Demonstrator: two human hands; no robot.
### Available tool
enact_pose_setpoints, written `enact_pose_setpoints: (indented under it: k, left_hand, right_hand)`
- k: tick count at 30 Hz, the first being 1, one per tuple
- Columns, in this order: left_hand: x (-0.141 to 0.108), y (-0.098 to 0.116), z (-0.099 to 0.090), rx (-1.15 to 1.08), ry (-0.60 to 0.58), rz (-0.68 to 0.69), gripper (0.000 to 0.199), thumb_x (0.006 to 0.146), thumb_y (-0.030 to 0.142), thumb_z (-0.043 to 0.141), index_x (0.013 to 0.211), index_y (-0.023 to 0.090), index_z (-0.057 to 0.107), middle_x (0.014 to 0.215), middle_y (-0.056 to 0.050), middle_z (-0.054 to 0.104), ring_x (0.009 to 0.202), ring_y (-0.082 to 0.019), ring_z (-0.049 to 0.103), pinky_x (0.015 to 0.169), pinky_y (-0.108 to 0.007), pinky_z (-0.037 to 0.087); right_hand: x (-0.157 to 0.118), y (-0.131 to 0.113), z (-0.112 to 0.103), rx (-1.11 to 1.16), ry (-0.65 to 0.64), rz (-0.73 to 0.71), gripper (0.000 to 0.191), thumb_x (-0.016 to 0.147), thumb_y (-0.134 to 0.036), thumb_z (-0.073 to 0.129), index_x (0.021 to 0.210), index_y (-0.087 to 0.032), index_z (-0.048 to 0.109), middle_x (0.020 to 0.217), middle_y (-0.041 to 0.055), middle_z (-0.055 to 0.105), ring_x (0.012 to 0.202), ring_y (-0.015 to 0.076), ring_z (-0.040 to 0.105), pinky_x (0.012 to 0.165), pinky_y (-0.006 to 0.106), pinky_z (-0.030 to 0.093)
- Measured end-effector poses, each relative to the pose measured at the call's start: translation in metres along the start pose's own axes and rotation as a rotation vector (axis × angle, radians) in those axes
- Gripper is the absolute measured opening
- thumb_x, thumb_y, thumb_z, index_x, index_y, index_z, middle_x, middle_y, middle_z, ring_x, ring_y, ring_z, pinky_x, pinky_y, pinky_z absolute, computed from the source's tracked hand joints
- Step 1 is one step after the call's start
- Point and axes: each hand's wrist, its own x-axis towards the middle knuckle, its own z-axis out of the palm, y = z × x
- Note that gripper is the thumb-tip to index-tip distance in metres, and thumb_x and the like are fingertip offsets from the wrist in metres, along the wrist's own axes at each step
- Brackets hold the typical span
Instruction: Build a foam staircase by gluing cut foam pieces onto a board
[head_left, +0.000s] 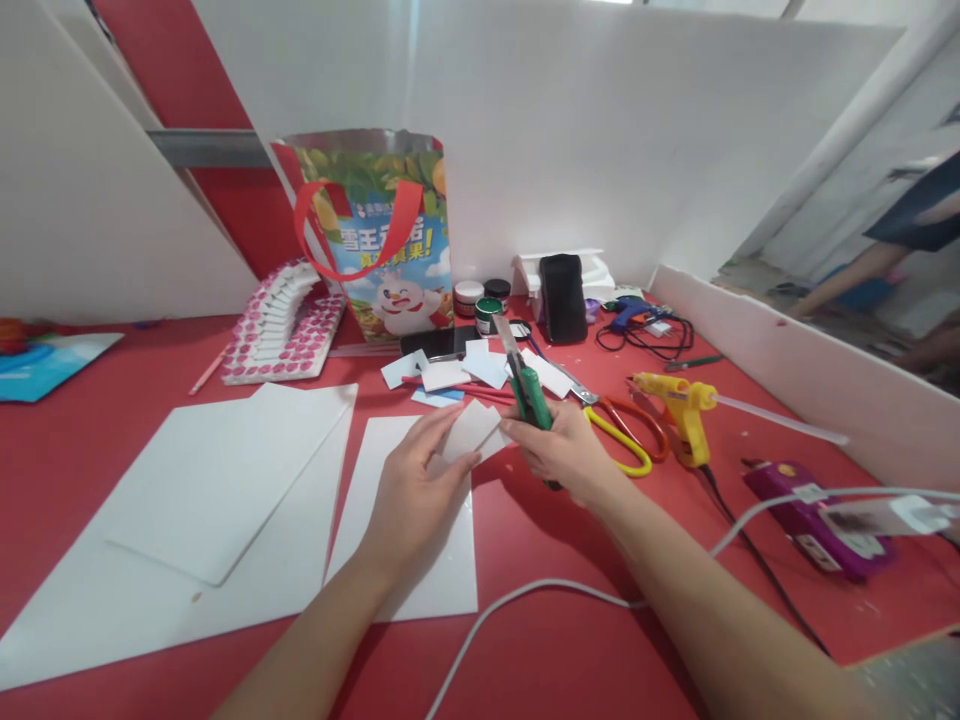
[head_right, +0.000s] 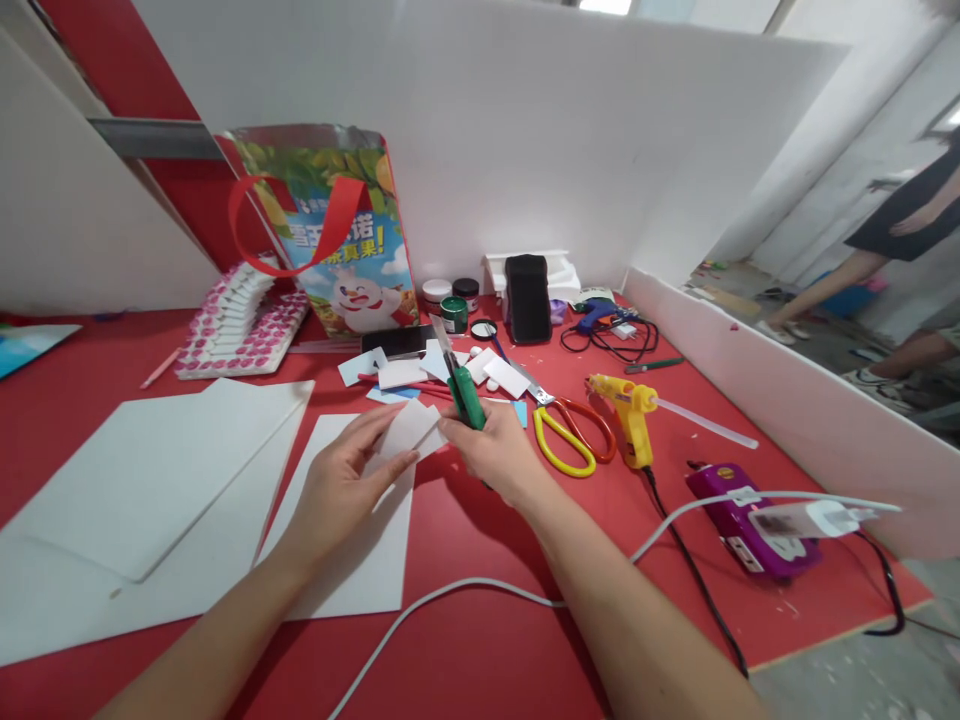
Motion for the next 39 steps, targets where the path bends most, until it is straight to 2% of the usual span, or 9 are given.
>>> enact_pose_setpoints:
  k: [3,6,12,19,22,28,32,36,39]
  left_hand:
    - [-0.001,0.001,-0.001,-0.026,-0.069,-0.083,0.042,0.090,0.035,0.066,0.130,0.022,0.065,0.126,-0.008,0.070,0.112,-0.026,0.064,0.098,-0.038,0.048]
    - [-0.001,0.002,-0.002,-0.027,-0.087,-0.077,0.045,0.091,0.035,0.064,0.135,0.024,0.063,0.115,-0.006,0.072,0.097,-0.023,0.066,0.089,-0.034,0.050]
    - [0.001,0.004,-0.005,-0.038,-0.139,-0.023,0.044,0.092,0.030,0.061,0.137,0.028,0.062,0.091,-0.001,0.062,0.067,-0.015,0.059,0.068,-0.029,0.051]
    - [-0.007,0.008,0.002,-0.035,0.005,0.040,0.042,0.094,0.026,0.058,0.135,0.032,0.063,0.091,-0.001,0.059,0.066,-0.014,0.058,0.067,-0.030,0.054]
    - [-0.008,0.012,0.003,-0.123,-0.018,0.030,0.039,0.094,0.030,0.060,0.132,0.030,0.066,0.095,-0.002,0.059,0.064,-0.012,0.059,0.062,-0.028,0.057]
    - [-0.007,0.016,-0.001,-0.619,-0.201,-0.213,0.040,0.093,0.042,0.063,0.124,0.018,0.071,0.088,-0.007,0.069,0.066,-0.019,0.069,0.053,-0.034,0.061]
    - [-0.006,0.014,0.000,-0.669,-0.196,-0.306,0.039,0.084,0.042,0.074,0.110,0.013,0.076,0.074,-0.009,0.076,0.064,-0.022,0.073,0.058,-0.036,0.062]
    - [-0.005,0.010,0.002,-0.746,-0.167,-0.394,0.043,0.077,0.035,0.083,0.114,0.013,0.076,0.078,-0.010,0.080,0.068,-0.024,0.076,0.067,-0.036,0.064]
    - [-0.003,0.009,0.002,-0.888,-0.227,-0.463,0.037,0.076,0.033,0.085,0.107,0.013,0.078,0.083,-0.011,0.081,0.072,-0.021,0.077,0.069,-0.030,0.063]
  right_hand:
    - [-0.002,-0.001,0.001,0.036,-0.002,0.005,0.021,0.071,-0.035,0.071,0.077,-0.018,0.059,0.037,-0.0126,0.035,0.033,0.0048,0.024,0.034,0.019,0.018]
    - [-0.002,-0.001,0.000,0.058,-0.013,-0.001,0.020,0.071,-0.034,0.070,0.076,-0.018,0.059,0.035,-0.0103,0.041,0.031,0.0055,0.028,0.033,0.019,0.020]
    - [-0.002,0.000,0.001,0.148,-0.047,-0.057,0.020,0.073,-0.032,0.068,0.084,-0.015,0.066,0.047,-0.0046,0.057,0.038,0.0071,0.040,0.040,0.020,0.029]
    - [0.002,0.010,0.003,0.194,-0.085,-0.155,0.033,0.072,-0.036,0.081,0.095,-0.014,0.073,0.055,-0.0047,0.057,0.049,0.0086,0.048,0.049,0.022,0.037]
    - [0.004,0.011,-0.002,0.178,-0.048,-0.182,0.034,0.072,-0.038,0.083,0.095,-0.015,0.073,0.058,-0.0041,0.060,0.050,0.0090,0.051,0.050,0.023,0.039]
    - [0.004,0.002,-0.013,0.105,-0.088,-0.263,0.032,0.076,-0.037,0.081,0.100,-0.016,0.076,0.060,-0.0027,0.062,0.051,0.0096,0.053,0.049,0.023,0.042]
    - [0.003,0.002,-0.015,0.093,-0.084,-0.283,0.031,0.078,-0.036,0.080,0.101,-0.016,0.077,0.058,-0.0027,0.063,0.050,0.0097,0.054,0.049,0.023,0.043]
    - [0.002,0.002,-0.016,0.050,-0.089,-0.330,0.027,0.080,-0.035,0.078,0.100,-0.016,0.078,0.056,-0.0031,0.062,0.050,0.0098,0.054,0.051,0.024,0.043]
    - [0.000,0.001,-0.017,0.025,-0.073,-0.371,0.024,0.082,-0.034,0.078,0.099,-0.017,0.079,0.056,-0.0034,0.061,0.051,0.0100,0.055,0.051,0.024,0.042]
